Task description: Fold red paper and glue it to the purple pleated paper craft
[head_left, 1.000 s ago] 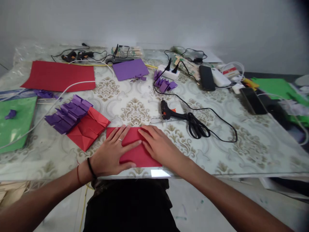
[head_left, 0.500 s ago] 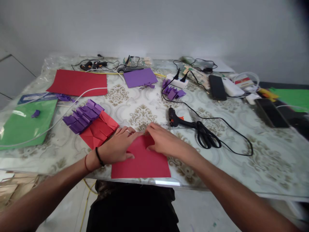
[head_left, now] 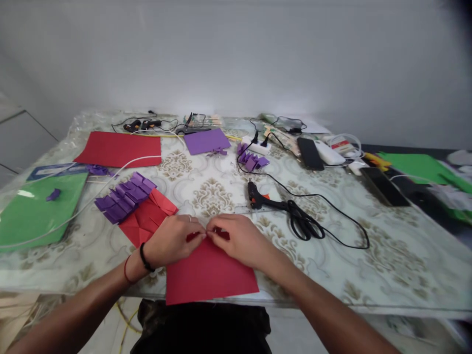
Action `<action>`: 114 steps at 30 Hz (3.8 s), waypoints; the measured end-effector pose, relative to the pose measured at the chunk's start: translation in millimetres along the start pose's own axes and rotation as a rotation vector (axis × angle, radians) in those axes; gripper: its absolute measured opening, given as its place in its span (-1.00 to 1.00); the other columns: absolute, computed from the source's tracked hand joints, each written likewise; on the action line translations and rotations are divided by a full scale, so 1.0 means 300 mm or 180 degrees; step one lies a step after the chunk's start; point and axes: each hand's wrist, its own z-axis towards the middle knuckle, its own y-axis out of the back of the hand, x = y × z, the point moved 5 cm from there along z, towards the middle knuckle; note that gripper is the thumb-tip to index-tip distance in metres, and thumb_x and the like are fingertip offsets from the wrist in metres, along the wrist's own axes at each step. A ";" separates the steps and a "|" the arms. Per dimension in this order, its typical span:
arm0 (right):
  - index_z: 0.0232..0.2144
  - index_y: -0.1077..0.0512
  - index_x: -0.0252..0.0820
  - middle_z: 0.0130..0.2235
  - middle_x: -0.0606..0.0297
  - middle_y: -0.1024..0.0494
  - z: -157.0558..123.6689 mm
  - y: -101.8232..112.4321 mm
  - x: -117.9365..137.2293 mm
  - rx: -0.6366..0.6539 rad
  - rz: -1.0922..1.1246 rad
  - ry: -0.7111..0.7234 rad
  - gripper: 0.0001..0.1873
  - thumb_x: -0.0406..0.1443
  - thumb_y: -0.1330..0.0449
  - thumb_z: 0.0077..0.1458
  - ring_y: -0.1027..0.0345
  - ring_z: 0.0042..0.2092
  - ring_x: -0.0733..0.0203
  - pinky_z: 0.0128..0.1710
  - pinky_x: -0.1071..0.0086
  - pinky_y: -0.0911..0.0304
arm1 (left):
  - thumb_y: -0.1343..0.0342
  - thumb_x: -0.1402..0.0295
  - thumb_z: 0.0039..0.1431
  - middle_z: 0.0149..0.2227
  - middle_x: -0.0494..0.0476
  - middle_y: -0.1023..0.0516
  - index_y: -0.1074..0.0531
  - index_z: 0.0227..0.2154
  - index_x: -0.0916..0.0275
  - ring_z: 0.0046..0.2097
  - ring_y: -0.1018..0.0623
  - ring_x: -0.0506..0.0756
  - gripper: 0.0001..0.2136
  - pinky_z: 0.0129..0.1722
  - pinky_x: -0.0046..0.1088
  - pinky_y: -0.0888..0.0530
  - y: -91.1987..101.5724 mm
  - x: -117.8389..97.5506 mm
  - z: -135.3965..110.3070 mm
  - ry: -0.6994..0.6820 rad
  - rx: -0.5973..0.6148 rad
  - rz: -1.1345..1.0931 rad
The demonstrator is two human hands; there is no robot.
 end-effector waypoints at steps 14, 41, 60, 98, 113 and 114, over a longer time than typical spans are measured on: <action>-0.40 -0.40 -0.10 -0.38 0.40 -0.53 -0.123 0.130 -0.082 -0.0006 0.0024 0.0163 -0.83 -0.47 -0.14 0.11 -0.38 -0.34 0.24 -0.26 0.37 -0.23 | -0.08 0.40 0.44 -0.37 0.01 -0.68 -0.65 -0.31 0.14 -0.35 -0.62 0.03 -0.75 -0.35 -0.44 -0.35 0.110 0.030 -0.112 0.0021 0.0020 -0.0122; -0.35 -0.50 -0.14 -0.38 0.42 -0.52 -0.028 0.021 0.016 0.0072 -0.0051 0.0214 -0.87 -0.45 -0.26 0.23 -0.37 -0.36 0.29 -0.32 0.39 -0.10 | -0.21 0.49 0.25 -0.35 -0.04 -0.67 -0.59 -0.36 0.18 -0.28 -0.60 0.02 -0.89 -0.22 -0.49 -0.38 0.068 -0.033 0.020 0.0032 0.0051 -0.0612; -0.24 -0.55 -0.07 -0.21 0.34 -0.68 -0.025 0.082 -0.033 0.0152 0.0357 -0.0349 -0.88 -0.35 -0.21 0.32 -0.50 -0.20 0.16 -0.15 0.32 -0.25 | -0.15 0.44 0.32 -0.37 0.00 -0.63 -0.55 -0.36 0.22 -0.35 -0.60 -0.03 -0.87 -0.30 -0.58 -0.46 0.162 0.052 -0.050 0.0223 -0.0186 -0.0839; -0.26 -0.56 -0.08 -0.18 0.28 -0.68 -0.031 0.205 0.023 -0.0583 0.0251 0.0035 -0.89 -0.33 -0.22 0.31 -0.55 -0.14 0.14 -0.11 0.30 -0.35 | -0.20 0.38 0.37 -0.34 0.01 -0.68 -0.61 -0.29 0.22 -0.35 -0.59 -0.03 -0.88 -0.32 -0.58 -0.44 0.210 -0.036 0.016 0.0055 -0.0778 -0.0865; -0.37 -0.49 -0.14 -0.35 0.36 -0.57 0.010 0.149 0.068 -0.0352 -0.0065 0.0264 -0.85 -0.47 -0.22 0.16 -0.41 -0.33 0.25 -0.26 0.39 -0.20 | -0.14 0.60 0.10 -0.38 -0.05 -0.63 -0.55 -0.40 0.21 -0.33 -0.56 -0.02 -0.84 -0.28 -0.52 -0.38 0.212 -0.080 0.086 -0.0117 -0.0204 -0.0461; -0.37 -0.49 -0.13 -0.35 0.36 -0.57 0.002 0.159 0.066 -0.0373 -0.0062 0.0257 -0.85 -0.47 -0.21 0.17 -0.40 -0.33 0.25 -0.26 0.39 -0.20 | -0.14 0.59 0.11 -0.38 -0.06 -0.61 -0.54 -0.41 0.21 -0.35 -0.55 -0.03 -0.84 -0.29 -0.53 -0.37 0.218 -0.075 0.080 -0.0105 -0.0208 -0.0490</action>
